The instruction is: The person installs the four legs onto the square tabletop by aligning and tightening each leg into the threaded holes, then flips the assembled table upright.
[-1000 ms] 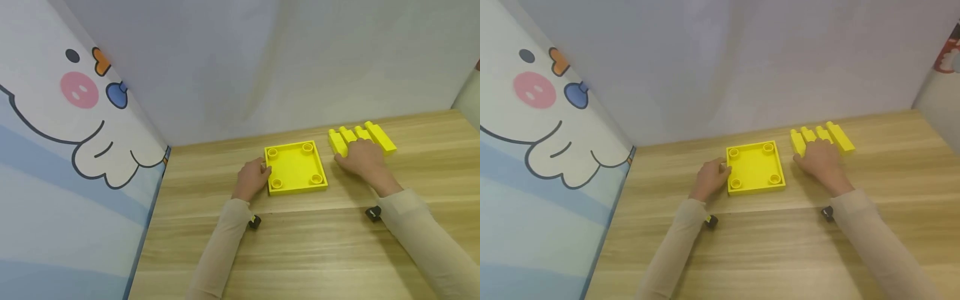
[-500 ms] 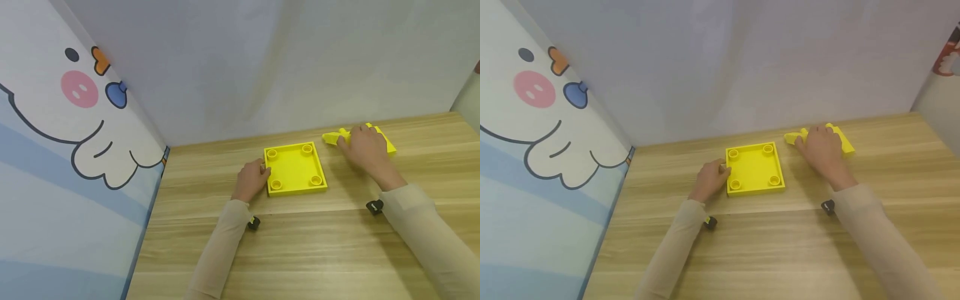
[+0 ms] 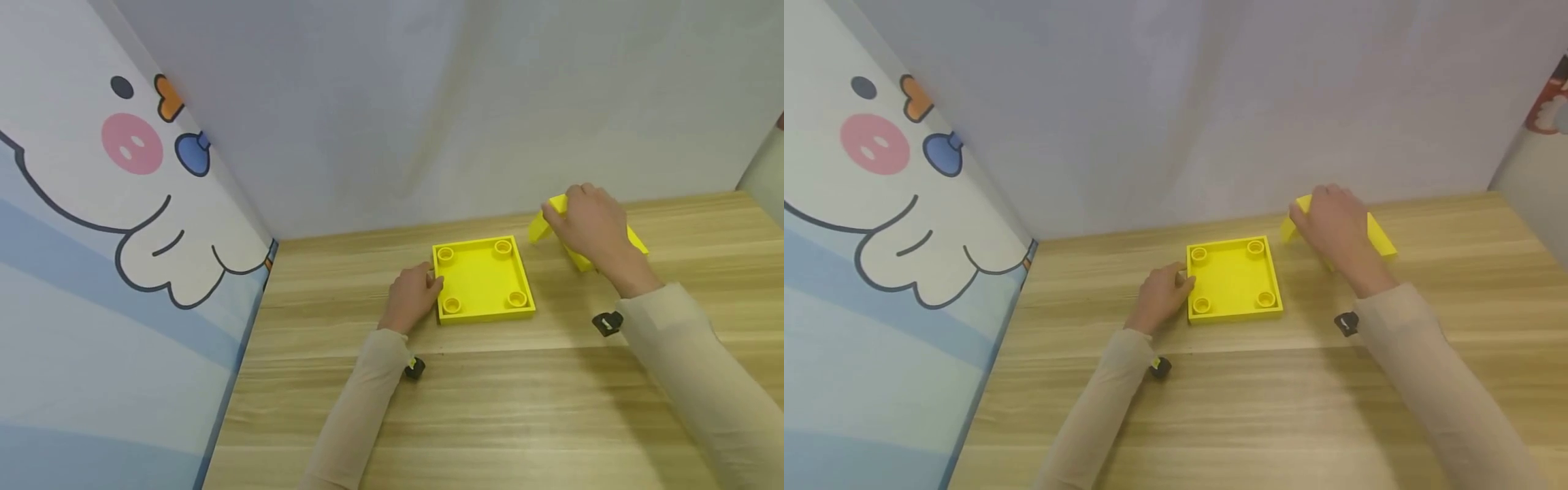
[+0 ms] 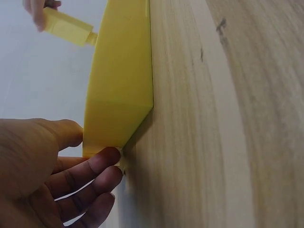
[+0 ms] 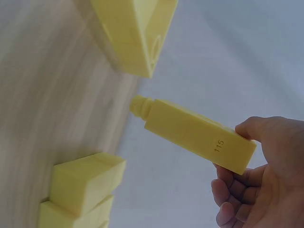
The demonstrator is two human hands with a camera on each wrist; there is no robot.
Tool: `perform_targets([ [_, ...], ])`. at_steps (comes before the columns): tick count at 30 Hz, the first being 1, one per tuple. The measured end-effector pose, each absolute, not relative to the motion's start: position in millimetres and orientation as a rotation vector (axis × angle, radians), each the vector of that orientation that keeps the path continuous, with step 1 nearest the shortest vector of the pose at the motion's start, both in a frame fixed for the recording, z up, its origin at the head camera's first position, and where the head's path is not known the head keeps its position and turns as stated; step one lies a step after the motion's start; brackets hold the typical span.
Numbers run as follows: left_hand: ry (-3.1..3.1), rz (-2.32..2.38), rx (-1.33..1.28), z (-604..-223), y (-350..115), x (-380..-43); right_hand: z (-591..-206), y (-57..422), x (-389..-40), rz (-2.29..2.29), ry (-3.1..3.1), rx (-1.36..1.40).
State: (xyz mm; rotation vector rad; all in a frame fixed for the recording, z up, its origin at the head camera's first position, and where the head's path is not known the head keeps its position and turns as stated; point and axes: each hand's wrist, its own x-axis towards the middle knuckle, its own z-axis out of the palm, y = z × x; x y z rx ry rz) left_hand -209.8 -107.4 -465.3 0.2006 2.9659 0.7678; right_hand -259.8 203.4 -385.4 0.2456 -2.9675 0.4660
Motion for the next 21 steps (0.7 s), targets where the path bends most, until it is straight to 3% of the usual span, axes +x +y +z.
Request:
perform_targets([
  [21,2.945,0.781,0.143,-467.3,-95.4,-205.5,-360.6,143.8,-274.2,0.449,-2.868,0.568],
])
